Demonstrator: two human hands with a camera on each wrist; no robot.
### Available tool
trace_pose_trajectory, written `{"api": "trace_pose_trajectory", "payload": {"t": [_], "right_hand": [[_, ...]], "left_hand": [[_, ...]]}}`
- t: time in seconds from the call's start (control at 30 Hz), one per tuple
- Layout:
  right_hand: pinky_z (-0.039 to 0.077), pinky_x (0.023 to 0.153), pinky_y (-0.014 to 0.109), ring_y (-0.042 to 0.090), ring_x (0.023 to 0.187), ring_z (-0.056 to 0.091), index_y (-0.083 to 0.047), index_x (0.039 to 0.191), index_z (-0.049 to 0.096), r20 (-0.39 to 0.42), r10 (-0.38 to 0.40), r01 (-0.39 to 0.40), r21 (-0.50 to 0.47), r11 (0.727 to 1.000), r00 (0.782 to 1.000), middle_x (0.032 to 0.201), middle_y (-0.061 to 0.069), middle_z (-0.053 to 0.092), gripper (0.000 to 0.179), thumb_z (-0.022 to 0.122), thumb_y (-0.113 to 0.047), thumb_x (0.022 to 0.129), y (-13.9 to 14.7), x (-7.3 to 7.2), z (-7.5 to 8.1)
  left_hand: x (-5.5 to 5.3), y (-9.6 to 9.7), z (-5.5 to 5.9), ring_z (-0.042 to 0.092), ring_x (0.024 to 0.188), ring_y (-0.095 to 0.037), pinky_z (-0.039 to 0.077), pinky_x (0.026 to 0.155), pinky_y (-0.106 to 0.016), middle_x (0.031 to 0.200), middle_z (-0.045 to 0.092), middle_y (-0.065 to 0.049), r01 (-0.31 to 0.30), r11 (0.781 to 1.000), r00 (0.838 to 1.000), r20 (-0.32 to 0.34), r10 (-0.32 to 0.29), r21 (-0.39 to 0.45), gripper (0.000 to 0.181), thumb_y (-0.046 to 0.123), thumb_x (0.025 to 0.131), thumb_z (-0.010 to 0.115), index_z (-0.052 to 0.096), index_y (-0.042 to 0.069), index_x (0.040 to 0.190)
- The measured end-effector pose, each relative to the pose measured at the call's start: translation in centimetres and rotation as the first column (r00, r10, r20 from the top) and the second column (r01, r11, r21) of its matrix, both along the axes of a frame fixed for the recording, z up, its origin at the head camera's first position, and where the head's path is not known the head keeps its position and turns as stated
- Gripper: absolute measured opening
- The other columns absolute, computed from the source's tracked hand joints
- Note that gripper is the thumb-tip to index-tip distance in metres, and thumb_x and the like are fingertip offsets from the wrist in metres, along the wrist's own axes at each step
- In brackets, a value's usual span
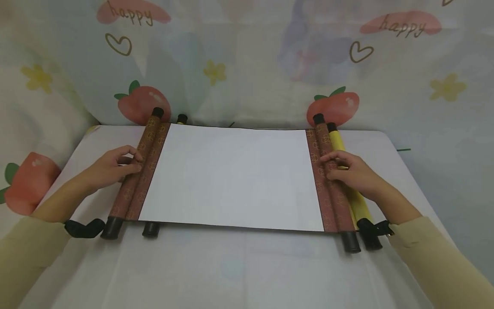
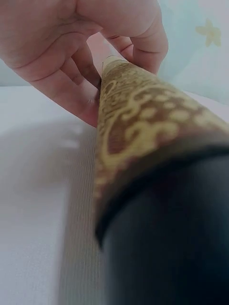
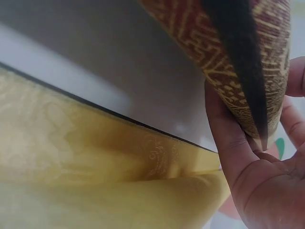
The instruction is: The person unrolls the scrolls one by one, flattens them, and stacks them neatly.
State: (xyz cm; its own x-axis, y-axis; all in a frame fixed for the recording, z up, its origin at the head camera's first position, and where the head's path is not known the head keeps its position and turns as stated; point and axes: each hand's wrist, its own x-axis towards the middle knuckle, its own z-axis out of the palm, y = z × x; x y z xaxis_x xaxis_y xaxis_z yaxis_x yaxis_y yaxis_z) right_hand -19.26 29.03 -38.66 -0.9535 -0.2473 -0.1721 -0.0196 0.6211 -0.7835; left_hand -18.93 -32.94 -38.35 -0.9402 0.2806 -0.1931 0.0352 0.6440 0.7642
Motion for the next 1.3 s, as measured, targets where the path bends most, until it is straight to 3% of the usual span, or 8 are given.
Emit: {"api": "trace_pose_trajectory", "payload": {"t": [0.17,0.3,0.5,0.77,1.07,1.3], "right_hand": [[0.047,0.075,0.036,0.032,0.112,0.046,-0.011,0.134,0.054,0.019,0.03,-0.03,0.031,0.999,0.999,0.139,0.017,0.046,0.041,0.06,-0.008,0.094,-0.1,-0.8,-0.3],[0.043,0.081,0.039,0.036,0.124,0.041,-0.011,0.135,0.054,0.029,0.037,-0.038,0.054,0.998,0.999,0.147,0.017,0.04,0.042,0.061,-0.01,0.093,-0.2,-1.2,-0.6],[0.045,0.079,0.038,0.036,0.116,0.043,-0.011,0.135,0.053,0.054,0.049,-0.051,0.047,0.998,0.997,0.139,0.02,0.043,0.042,0.061,-0.01,0.094,-0.4,-1.3,-0.8],[0.047,0.076,0.037,0.036,0.11,0.047,-0.011,0.134,0.054,0.064,0.039,-0.044,0.085,0.995,0.997,0.132,0.02,0.046,0.041,0.06,-0.011,0.093,-0.8,-1.3,-0.6],[0.046,0.077,0.04,0.036,0.115,0.046,-0.014,0.13,0.057,0.045,0.026,-0.036,0.248,0.968,0.999,0.132,0.018,0.05,0.038,0.059,-0.015,0.092,-2.0,-1.7,-0.1],[0.045,0.083,0.048,0.038,0.116,0.046,-0.015,0.129,0.057,0.027,0.036,-0.043,0.346,0.937,0.999,0.136,0.02,0.049,0.038,0.06,-0.019,0.091,-2.6,-2.0,-0.3]], "left_hand": [[-0.3,-0.1,-0.2,0.055,0.104,-0.015,0.054,0.072,-0.035,0.132,0.051,-0.022,-0.004,1.0,1.0,0.011,0.004,-0.006,0.028,0.021,0.101,0.056,0.048,0.005,0.122],[-0.4,-0.3,-0.2,0.055,0.1,-0.013,0.054,0.072,-0.035,0.132,0.051,-0.02,-0.011,1.0,1.0,0.025,0.011,-0.005,0.027,0.02,0.102,0.056,0.048,0.005,0.123],[-0.6,-0.3,-0.7,0.055,0.102,-0.02,0.053,0.073,-0.035,0.131,0.052,-0.022,0.0,1.0,0.999,0.054,0.001,-0.015,0.029,0.019,0.101,0.057,0.047,0.005,0.125],[-0.7,0.1,-0.8,0.052,0.117,-0.035,0.054,0.076,-0.037,0.132,0.051,-0.023,0.006,0.998,0.999,0.054,-0.003,-0.056,0.028,0.018,0.101,0.057,0.048,0.004,0.123],[-0.5,0.7,-0.5,0.053,0.116,-0.039,0.05,0.074,-0.034,0.13,0.052,-0.023,0.018,0.992,1.0,0.025,-0.016,-0.121,0.026,0.021,0.1,0.057,0.05,0.006,0.12],[-0.8,1.2,-1.3,0.051,0.119,-0.042,0.048,0.076,-0.035,0.13,0.054,-0.027,0.008,0.991,1.0,0.0,-0.008,-0.133,0.028,0.02,0.099,0.058,0.052,0.005,0.121]]}}
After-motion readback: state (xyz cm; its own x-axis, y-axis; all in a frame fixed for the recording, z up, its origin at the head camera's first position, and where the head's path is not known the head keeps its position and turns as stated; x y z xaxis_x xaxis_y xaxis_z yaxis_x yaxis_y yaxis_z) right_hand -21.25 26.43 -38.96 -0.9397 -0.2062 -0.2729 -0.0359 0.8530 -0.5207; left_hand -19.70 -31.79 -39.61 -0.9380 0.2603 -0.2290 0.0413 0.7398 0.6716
